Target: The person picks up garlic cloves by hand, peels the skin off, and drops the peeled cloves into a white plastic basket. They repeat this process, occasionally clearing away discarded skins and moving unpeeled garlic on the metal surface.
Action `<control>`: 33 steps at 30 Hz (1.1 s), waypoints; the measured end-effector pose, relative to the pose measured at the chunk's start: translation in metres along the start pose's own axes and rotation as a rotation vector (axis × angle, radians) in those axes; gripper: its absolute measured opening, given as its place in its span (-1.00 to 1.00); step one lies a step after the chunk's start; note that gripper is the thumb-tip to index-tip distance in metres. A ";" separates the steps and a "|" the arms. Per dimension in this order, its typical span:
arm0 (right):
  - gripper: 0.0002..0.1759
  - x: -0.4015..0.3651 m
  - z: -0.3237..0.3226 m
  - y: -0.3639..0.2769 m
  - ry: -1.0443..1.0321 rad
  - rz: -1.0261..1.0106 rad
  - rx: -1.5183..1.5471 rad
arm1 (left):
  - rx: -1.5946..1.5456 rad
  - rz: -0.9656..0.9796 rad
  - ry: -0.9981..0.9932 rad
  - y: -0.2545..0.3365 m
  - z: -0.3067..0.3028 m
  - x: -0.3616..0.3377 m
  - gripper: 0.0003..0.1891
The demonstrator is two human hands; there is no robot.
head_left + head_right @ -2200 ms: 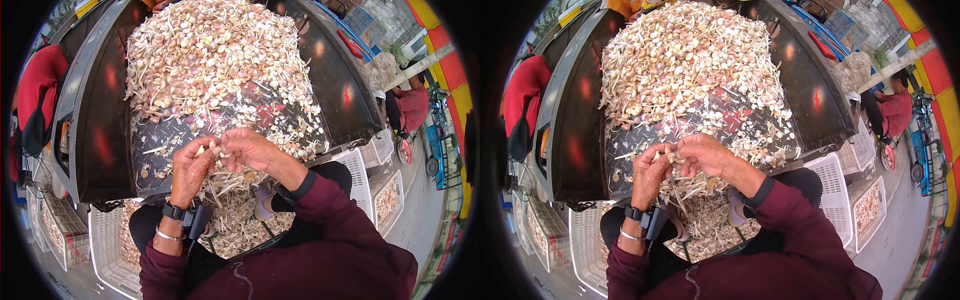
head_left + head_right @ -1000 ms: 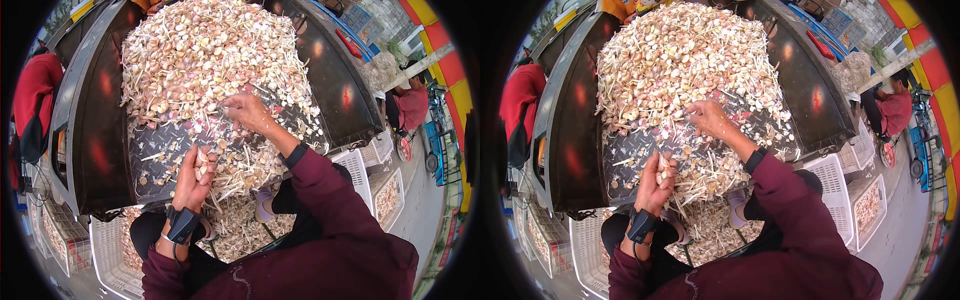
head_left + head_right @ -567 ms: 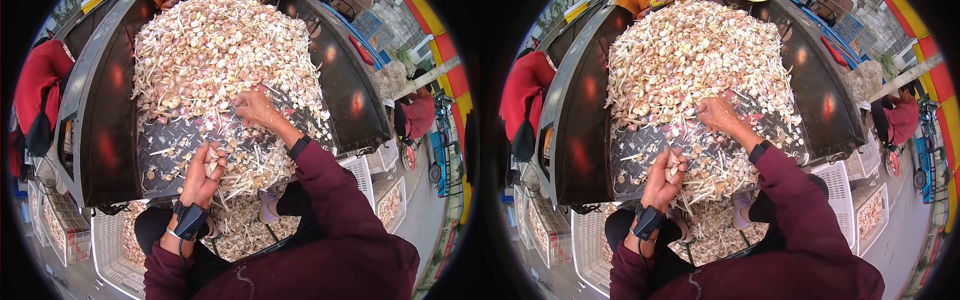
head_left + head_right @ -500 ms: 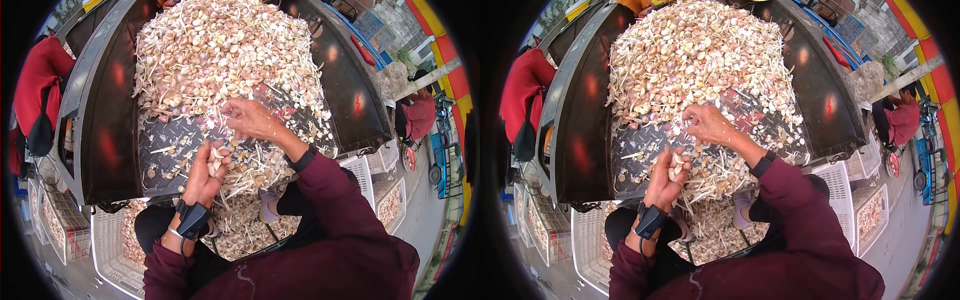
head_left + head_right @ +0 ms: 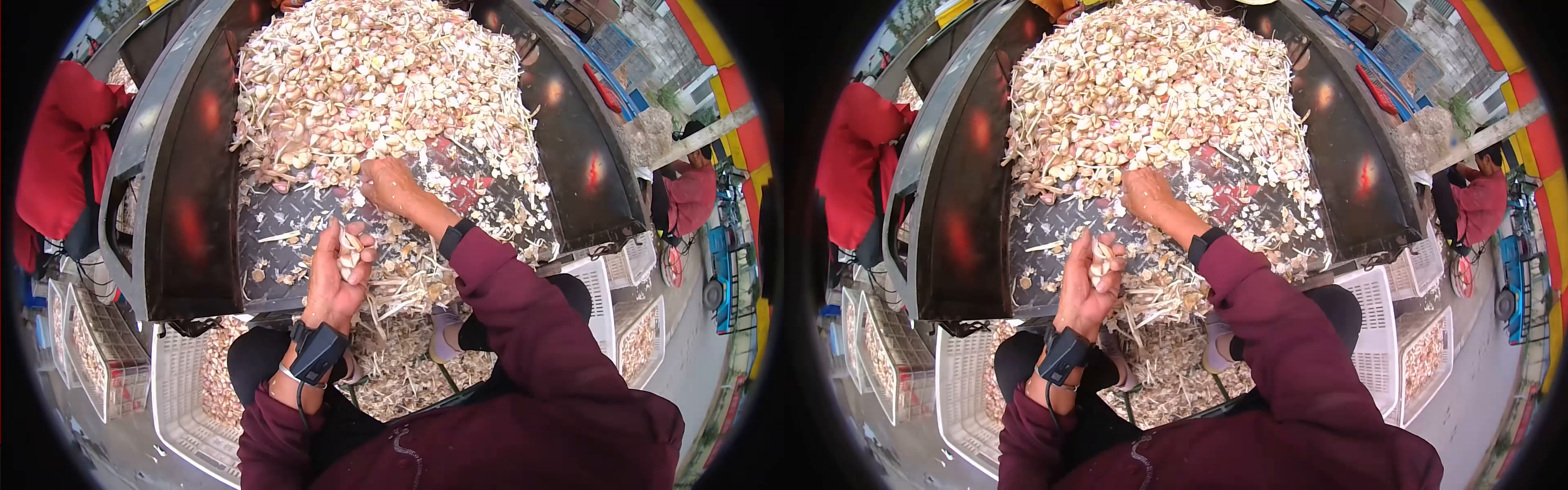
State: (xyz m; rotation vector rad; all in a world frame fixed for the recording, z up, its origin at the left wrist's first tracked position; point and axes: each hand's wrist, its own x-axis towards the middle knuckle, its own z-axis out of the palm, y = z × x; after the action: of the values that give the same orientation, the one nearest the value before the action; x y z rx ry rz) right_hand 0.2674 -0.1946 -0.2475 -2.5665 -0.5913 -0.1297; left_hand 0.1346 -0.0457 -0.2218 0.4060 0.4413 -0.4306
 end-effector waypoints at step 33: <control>-0.55 -0.121 -0.108 -0.068 -0.471 0.266 1.236 | 0.845 0.237 -0.141 -0.006 0.031 -0.032 -0.87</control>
State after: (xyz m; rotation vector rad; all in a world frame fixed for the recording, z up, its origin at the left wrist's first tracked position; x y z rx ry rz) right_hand 0.1312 -0.2410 -0.1467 -1.4078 -0.3019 0.7222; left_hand 0.1157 -0.0557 -0.1823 1.2248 0.0482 -0.3960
